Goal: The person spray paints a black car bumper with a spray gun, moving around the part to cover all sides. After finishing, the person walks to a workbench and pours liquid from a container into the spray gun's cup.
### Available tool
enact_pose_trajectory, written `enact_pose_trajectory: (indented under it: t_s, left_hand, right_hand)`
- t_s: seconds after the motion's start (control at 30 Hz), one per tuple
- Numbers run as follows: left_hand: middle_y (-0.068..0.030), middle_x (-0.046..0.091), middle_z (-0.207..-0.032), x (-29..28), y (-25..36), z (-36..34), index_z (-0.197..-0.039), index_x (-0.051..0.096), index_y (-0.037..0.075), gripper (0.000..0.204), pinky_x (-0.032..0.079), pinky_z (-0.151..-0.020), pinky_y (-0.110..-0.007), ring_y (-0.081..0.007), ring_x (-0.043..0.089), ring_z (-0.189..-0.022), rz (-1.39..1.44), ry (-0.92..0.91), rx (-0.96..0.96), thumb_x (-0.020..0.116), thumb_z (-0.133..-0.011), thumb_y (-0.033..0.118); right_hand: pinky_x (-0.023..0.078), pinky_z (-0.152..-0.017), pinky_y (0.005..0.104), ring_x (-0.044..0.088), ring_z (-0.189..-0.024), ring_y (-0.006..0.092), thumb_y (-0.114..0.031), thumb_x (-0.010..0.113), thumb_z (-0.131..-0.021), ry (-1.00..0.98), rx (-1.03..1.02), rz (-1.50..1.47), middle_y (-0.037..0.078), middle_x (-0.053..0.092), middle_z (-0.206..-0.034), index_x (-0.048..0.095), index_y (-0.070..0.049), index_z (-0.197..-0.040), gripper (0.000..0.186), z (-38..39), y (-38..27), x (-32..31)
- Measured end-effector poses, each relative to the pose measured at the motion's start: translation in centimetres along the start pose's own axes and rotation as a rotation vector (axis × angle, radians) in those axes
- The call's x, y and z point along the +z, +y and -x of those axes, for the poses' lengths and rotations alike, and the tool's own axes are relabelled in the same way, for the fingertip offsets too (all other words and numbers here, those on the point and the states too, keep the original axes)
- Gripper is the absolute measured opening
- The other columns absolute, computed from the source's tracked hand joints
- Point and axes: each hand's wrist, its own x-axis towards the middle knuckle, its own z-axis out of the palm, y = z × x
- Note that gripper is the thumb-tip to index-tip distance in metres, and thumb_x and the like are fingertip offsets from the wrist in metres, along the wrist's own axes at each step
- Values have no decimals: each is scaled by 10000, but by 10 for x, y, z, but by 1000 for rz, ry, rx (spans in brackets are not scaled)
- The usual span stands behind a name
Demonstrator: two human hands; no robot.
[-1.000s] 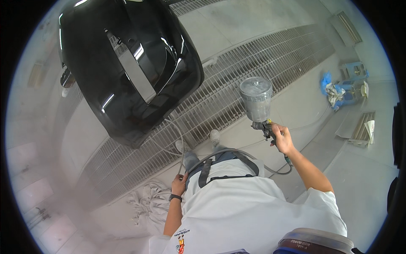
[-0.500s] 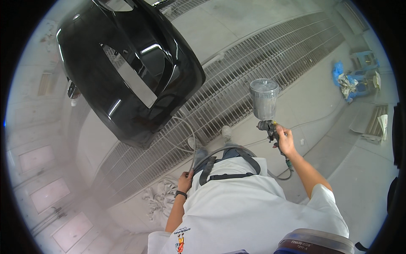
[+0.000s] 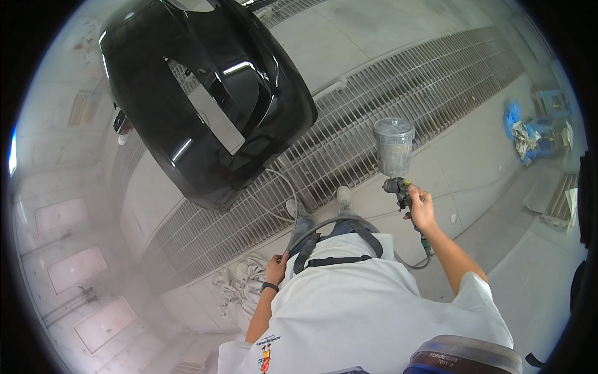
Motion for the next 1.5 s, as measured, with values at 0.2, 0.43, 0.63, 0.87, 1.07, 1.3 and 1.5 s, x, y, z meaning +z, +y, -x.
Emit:
enact_pose_trajectory:
  t_s: [0.2,0.43,0.63,0.87,1.07,1.3,1.5]
  left_hand:
    - [-267,712,-987,-12,2,-6,-1038,694,4,696,522,-843,-461,-421,682,-974,34,40,-24,598,-881,675]
    - [-249,716,-995,-50,-2,-24,-1071,711,65,629,531,-844,-470,-428,678,-988,-66,37,87,607,-874,653]
    - [-244,716,-969,-109,-78,-70,-984,755,47,547,520,-820,-476,-422,679,-927,-135,0,263,588,-920,564]
    - [-231,708,-834,-164,-166,-117,-891,770,36,551,513,-769,-441,-389,689,-862,-50,-169,265,602,-913,560]
    - [-222,686,-758,-165,-182,-125,-828,773,71,546,508,-739,-438,-370,688,-788,23,-140,359,589,-923,577]
    - [-245,683,-800,-183,-190,-135,-820,770,71,562,500,-774,-454,-411,672,-849,38,-198,284,573,-927,586]
    - [-244,684,-806,-191,-191,-138,-816,770,69,576,500,-780,-457,-408,672,-859,59,-217,325,564,-925,596]
  right_hand:
    - [562,-468,286,657,-702,157,-518,526,-999,13,-25,-38,116,668,-860,635,63,-1245,640,5,-6,4]
    - [559,-478,290,640,-718,152,-517,534,-999,26,-203,-14,115,663,-949,625,73,-1251,647,28,-64,18]
    - [544,-489,289,626,-700,148,-472,544,-1015,-25,-424,-158,128,650,-975,622,51,-1267,585,72,-168,102]
    - [526,-459,305,616,-617,156,-484,537,-996,57,-484,11,89,632,-757,647,95,-1144,607,87,-277,215]
    - [485,-389,314,585,-497,143,-454,529,-996,264,-470,-30,47,562,-596,677,94,-1073,573,59,-322,236]
    - [522,-449,310,570,-554,144,-500,511,-995,342,-488,108,76,577,-676,662,94,-1079,619,99,-342,264]
    - [524,-458,348,645,-581,215,-460,484,-980,-25,-532,-105,168,700,-762,647,50,-1019,537,118,-348,267]
